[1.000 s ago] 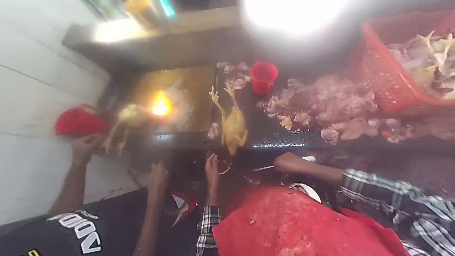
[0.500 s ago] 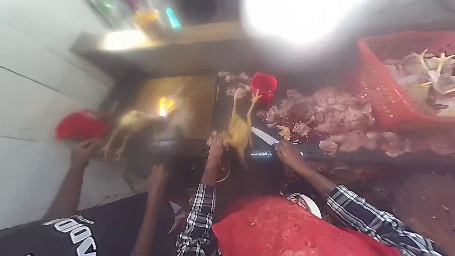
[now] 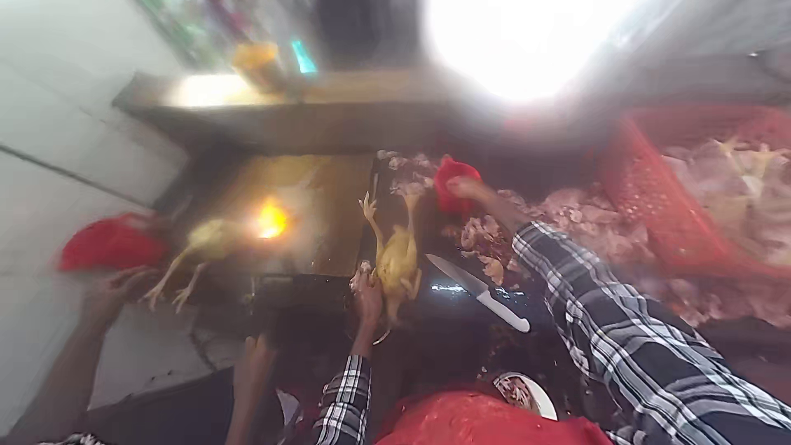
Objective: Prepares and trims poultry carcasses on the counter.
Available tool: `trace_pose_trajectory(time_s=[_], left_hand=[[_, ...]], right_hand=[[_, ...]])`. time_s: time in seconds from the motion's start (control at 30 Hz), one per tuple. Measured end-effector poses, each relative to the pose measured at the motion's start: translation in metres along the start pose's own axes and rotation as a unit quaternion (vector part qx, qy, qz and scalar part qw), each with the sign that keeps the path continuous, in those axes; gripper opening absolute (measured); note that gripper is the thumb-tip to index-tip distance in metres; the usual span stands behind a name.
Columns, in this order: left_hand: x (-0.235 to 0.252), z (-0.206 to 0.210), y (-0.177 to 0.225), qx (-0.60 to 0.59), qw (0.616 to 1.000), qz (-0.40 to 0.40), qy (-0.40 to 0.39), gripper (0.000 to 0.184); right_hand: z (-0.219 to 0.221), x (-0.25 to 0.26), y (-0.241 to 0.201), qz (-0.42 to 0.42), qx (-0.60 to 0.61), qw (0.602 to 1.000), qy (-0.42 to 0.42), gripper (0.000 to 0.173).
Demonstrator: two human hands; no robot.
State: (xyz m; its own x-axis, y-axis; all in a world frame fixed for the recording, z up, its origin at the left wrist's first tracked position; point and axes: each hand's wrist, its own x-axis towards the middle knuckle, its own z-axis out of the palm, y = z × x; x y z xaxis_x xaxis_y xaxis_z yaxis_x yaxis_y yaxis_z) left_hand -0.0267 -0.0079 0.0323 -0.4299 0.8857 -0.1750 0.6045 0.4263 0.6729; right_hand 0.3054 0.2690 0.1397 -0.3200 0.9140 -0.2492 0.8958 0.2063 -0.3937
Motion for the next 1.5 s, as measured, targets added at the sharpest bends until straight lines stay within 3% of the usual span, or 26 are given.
trace_pose_trajectory(time_s=[0.13,0.23,0.3,0.33,0.37,0.4,0.47,0.57,0.63,0.67,0.73,0.83,0.93,1.0,1.1,1.2,1.3,1.43,1.5], left_hand=[[0.007,0.009,0.008,-0.033,0.998,-0.05,-0.005,0.051],[0.018,0.011,0.019,-0.08,0.993,-0.079,-0.044,0.04],[0.034,0.016,0.025,-0.094,0.992,-0.059,-0.058,0.032],[0.041,0.019,0.03,-0.1,0.992,-0.042,-0.068,0.031],[0.047,0.02,0.036,-0.105,0.99,-0.026,-0.09,0.032],[0.053,0.02,0.042,-0.116,0.986,-0.013,-0.12,0.034],[0.062,0.021,0.056,-0.138,0.975,0.009,-0.176,0.039],[0.067,0.023,0.063,-0.174,0.961,0.001,-0.216,0.05],[0.065,0.025,0.055,-0.228,0.95,-0.022,-0.211,0.05],[0.064,0.025,0.05,-0.253,0.943,-0.028,-0.213,0.052],[0.059,0.026,0.04,-0.295,0.931,-0.027,-0.212,0.049],[0.047,0.016,0.023,-0.289,0.936,-0.018,-0.2,0.037],[0.025,-0.009,0.002,-0.243,0.955,-0.019,-0.169,0.03],[0.007,-0.02,-0.008,-0.229,0.966,-0.016,-0.122,0.032],[-0.004,-0.014,0.018,-0.15,0.988,0.035,-0.027,0.041],[0.007,0.029,0.073,-0.012,0.98,0.196,0.012,0.044],[0.039,0.068,0.12,0.123,0.949,0.289,0.031,0.045],[0.062,0.059,0.136,0.08,0.945,0.318,-0.001,0.039],[0.058,0.06,0.117,0.061,0.945,0.32,-0.013,0.052]], right_hand=[[0.015,0.042,0.002,0.147,-0.083,0.98,-0.103,0.037],[-0.003,0.021,-0.001,0.111,0.135,0.98,-0.093,0.036],[-0.038,-0.016,-0.05,0.089,0.281,0.953,-0.073,0.034],[-0.067,-0.043,-0.101,0.171,0.314,0.927,-0.11,0.033],[-0.075,-0.065,-0.134,0.193,0.344,0.914,-0.093,0.031],[-0.073,-0.079,-0.145,0.153,0.406,0.895,-0.106,0.03],[-0.04,-0.072,-0.118,-0.033,0.479,0.861,-0.168,0.032],[-0.032,-0.072,-0.112,-0.046,0.335,0.929,-0.149,0.038],[-0.04,-0.083,-0.108,0.006,0.141,0.987,-0.077,0.038],[-0.027,-0.084,-0.085,0.001,0.034,0.999,-0.009,0.045],[0.008,-0.068,-0.026,0.016,-0.091,0.994,0.05,0.063],[0.033,-0.059,0.019,-0.017,-0.118,0.987,0.106,0.032],[0.009,-0.092,0.019,-0.116,-0.13,0.974,0.143,0.026],[-0.019,-0.128,0.016,-0.187,-0.148,0.964,0.121,0.019],[-0.064,-0.161,-0.01,-0.24,-0.157,0.957,0.044,0.024],[-0.061,-0.159,-0.043,-0.25,-0.146,0.956,-0.053,0.045],[-0.042,-0.14,-0.081,-0.226,-0.083,0.956,-0.166,0.047],[-0.05,-0.159,-0.101,-0.226,-0.084,0.948,-0.206,0.047],[-0.052,-0.176,-0.088,-0.243,-0.1,0.948,-0.181,0.045]])
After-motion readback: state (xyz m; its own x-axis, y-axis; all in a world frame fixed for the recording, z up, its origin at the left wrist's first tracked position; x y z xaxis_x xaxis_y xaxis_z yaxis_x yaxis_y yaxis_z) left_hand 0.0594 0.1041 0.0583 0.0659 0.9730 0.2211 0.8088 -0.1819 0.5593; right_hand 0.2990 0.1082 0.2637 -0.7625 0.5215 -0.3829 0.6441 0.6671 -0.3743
